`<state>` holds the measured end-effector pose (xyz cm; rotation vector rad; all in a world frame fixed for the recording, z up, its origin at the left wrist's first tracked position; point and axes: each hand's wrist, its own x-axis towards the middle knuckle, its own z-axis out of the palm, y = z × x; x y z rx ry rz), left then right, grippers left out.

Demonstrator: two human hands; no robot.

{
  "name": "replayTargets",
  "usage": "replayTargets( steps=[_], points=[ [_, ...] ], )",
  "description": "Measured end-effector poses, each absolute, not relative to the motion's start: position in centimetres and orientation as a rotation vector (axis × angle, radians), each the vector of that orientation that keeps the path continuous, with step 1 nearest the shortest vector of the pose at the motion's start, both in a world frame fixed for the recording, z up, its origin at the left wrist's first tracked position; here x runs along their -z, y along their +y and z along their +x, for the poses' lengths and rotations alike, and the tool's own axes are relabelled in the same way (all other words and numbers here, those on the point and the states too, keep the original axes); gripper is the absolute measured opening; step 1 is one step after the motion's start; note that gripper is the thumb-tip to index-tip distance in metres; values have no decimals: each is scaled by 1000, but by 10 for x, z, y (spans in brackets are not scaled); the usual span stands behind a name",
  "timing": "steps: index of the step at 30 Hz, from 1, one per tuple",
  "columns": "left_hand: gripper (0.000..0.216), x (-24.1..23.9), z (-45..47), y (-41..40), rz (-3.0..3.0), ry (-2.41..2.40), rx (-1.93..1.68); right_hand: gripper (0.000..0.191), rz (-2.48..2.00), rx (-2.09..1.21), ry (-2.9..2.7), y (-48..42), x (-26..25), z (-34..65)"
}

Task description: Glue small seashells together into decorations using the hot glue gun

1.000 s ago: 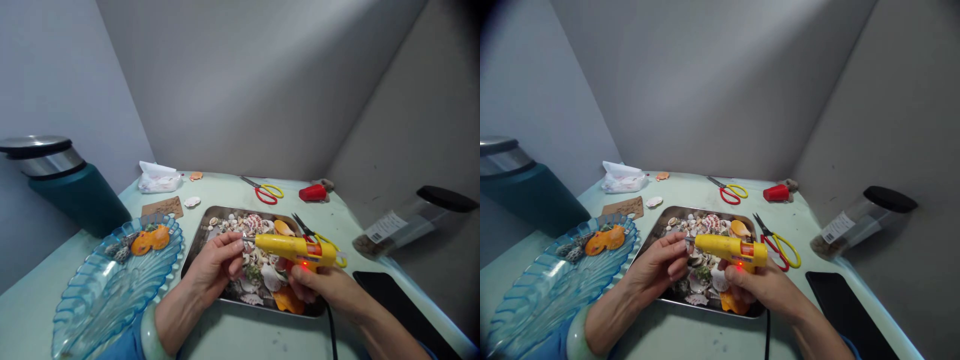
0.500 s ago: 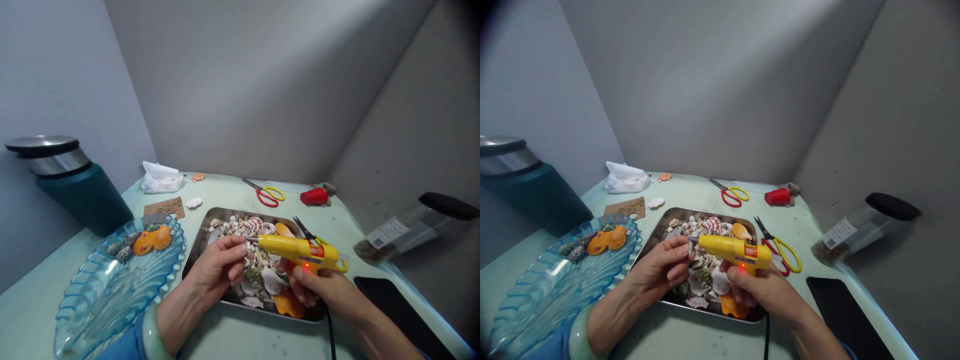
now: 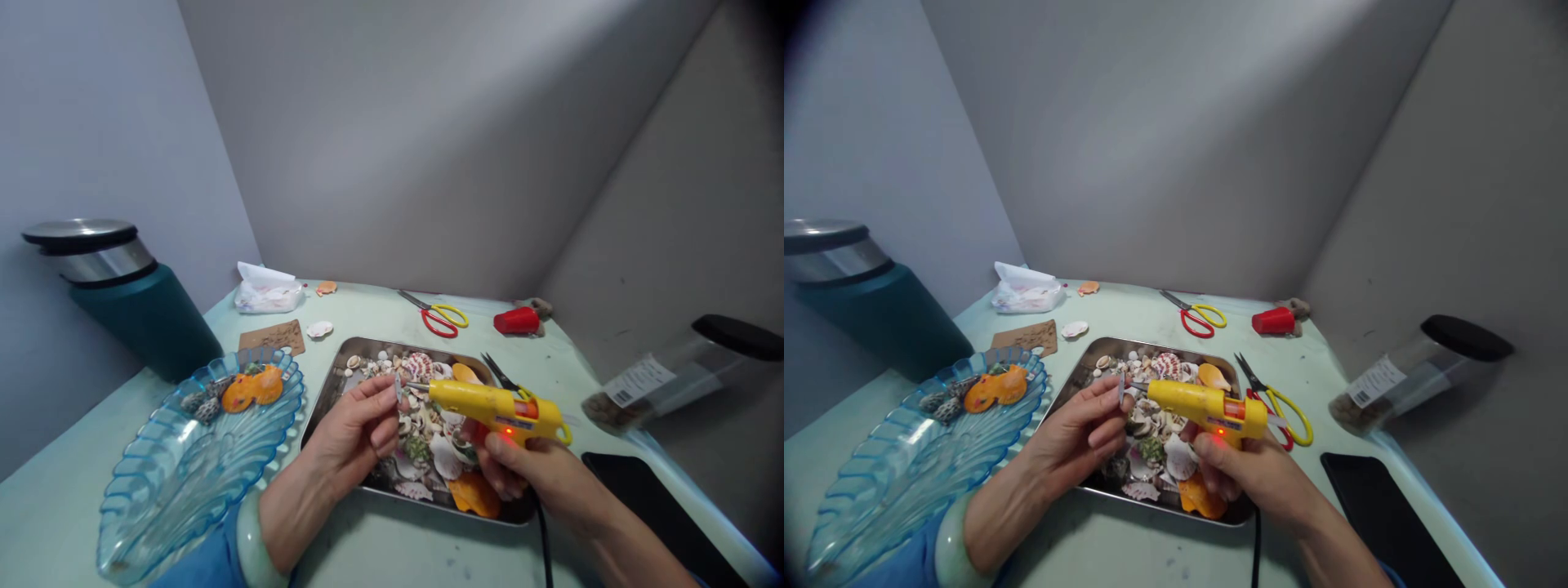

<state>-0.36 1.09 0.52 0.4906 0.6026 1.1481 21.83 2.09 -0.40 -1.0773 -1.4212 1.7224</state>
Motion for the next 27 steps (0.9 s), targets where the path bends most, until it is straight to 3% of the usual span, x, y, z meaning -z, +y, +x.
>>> replayTargets(
  steps=[27],
  points=[
    [13,-3,-4,11,517,592,-1126,53,-1130,-1722,-1547,22,2,218]
  ],
)
